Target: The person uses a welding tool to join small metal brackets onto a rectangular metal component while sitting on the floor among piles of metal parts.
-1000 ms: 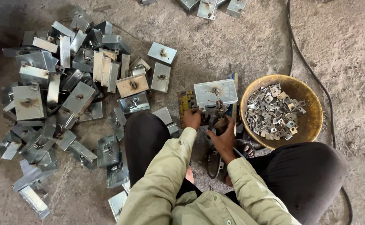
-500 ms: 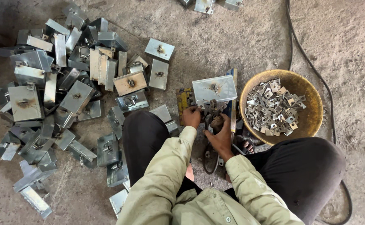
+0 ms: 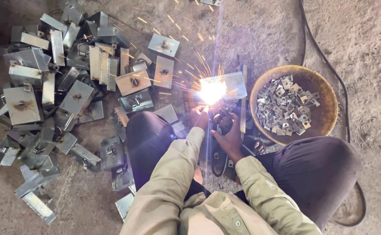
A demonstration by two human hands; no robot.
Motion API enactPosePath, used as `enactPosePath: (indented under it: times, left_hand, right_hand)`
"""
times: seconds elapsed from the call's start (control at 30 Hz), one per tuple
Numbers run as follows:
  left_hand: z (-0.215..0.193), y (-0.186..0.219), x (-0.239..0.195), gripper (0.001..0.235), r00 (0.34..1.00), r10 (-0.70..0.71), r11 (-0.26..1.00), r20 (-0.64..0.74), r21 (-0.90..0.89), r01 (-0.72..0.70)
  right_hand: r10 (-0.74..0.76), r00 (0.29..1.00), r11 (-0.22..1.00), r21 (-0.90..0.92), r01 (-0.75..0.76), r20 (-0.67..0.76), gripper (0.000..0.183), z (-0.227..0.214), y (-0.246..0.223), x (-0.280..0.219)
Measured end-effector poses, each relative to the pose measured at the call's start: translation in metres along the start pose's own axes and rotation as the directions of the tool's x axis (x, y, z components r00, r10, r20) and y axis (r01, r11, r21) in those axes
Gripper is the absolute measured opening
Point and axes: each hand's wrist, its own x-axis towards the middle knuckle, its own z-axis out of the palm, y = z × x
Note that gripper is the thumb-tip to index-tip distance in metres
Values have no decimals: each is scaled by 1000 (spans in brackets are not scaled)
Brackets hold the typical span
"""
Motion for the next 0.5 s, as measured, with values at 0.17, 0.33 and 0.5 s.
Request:
enactPosePath:
  times: [0.17,0.33,0.5]
  left_hand:
    - [9,-36,13,25,995,-65,984,77,-162,76]
    - [21,-75,37,22,997,-20,951,72,-307,41]
    - [23,-94,45,19,997,-10,920,77,-391,39]
  right_hand:
    - [69,996,993,88,-74,57,89,-7,-14,0]
    - [203,968,944,232,-233,144,79,-14,-30,-3]
    - [-5,1000,1000,-11,5,13,87,-5,-8,2]
